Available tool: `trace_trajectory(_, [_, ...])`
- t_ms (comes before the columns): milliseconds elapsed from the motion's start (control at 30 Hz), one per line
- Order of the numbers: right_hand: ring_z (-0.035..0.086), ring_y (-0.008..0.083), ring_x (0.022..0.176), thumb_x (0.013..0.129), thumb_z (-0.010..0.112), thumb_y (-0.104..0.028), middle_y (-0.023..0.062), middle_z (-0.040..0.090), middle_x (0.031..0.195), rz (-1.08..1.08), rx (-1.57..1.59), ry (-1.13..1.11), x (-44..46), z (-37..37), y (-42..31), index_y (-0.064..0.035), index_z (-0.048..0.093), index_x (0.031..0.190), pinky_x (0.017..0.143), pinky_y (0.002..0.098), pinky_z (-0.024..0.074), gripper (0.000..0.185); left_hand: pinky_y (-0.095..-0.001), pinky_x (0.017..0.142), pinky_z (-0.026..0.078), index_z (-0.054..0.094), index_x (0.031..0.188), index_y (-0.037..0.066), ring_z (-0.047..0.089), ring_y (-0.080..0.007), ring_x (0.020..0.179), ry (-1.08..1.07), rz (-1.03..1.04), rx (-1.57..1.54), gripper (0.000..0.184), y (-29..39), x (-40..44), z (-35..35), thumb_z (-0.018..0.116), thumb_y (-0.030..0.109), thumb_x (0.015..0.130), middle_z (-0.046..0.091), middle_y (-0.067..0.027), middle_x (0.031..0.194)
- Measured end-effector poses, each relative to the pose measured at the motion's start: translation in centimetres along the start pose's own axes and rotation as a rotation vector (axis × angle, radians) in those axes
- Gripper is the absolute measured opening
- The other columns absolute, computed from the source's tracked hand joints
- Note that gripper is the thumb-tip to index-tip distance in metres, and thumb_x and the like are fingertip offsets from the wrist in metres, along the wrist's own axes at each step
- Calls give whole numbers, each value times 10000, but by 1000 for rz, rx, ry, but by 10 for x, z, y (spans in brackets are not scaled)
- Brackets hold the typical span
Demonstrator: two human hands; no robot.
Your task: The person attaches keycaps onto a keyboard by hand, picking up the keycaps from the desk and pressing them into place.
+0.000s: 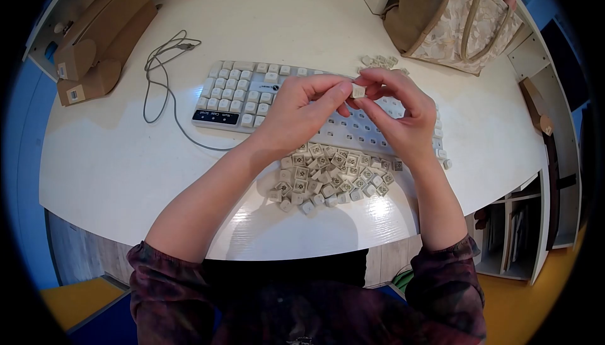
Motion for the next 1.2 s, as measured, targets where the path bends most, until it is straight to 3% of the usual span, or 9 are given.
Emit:
trace_trajectory(300, [650, 161, 781, 743, 799, -18, 52, 705, 902, -19, -43, -4, 0, -1, -2, -37, 713, 1048, 709, 269, 540, 317, -233, 747, 473, 717, 1075, 15, 591, -54, 837, -25, 11, -23, 293, 4, -3, 2, 566, 263, 1036, 685, -1, 847])
trace_trajectory(533, [646, 165, 787, 735, 811, -35, 59, 694, 907, -118, -55, -8, 2, -1, -2, -31, 722, 1017, 688, 267, 534, 297, -235, 775, 487, 700, 1101, -9, 606, -77, 844, -107, 38, -81, 317, -1, -2, 3, 532, 254, 1049, 685, -27, 896])
trace_trajectory(800, [639, 144, 791, 730, 822, -39, 65, 674, 929, -78, -4, -50, 0, -1, -2, -24, 734, 991, 682, 256, 535, 276, -258, 826, 490, 653, 1176, -18, 616, -108, 893, -179, 49, -89, 345, -1, -2, 1, 467, 250, 1066, 666, -47, 967])
trace_trajectory(1100, [607, 121, 745, 747, 818, -41, 52, 662, 892, -72, 59, -69, 1, -3, -1, -24, 718, 971, 653, 245, 503, 245, -258, 808, 483, 622, 1095, -15, 604, -96, 855, -203, 48, -190, 273, 1, -5, 5, 489, 221, 1061, 639, -30, 911])
trace_trajectory(1200, [603, 118, 724, 764, 801, -34, 50, 674, 894, -22, 124, -122, 2, -6, 3, -27, 723, 995, 654, 243, 495, 244, -278, 840, 493, 602, 1172, -7, 617, -125, 899, -248, 53, -151, 316, -5, -2, -1, 473, 260, 1064, 630, -50, 987])
Point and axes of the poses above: each hand's wrist, its own x-axis towards the middle knuckle, its own z-axis out of the palm, y = z × x, the point moved 1 cm from there along x, towards the middle knuckle
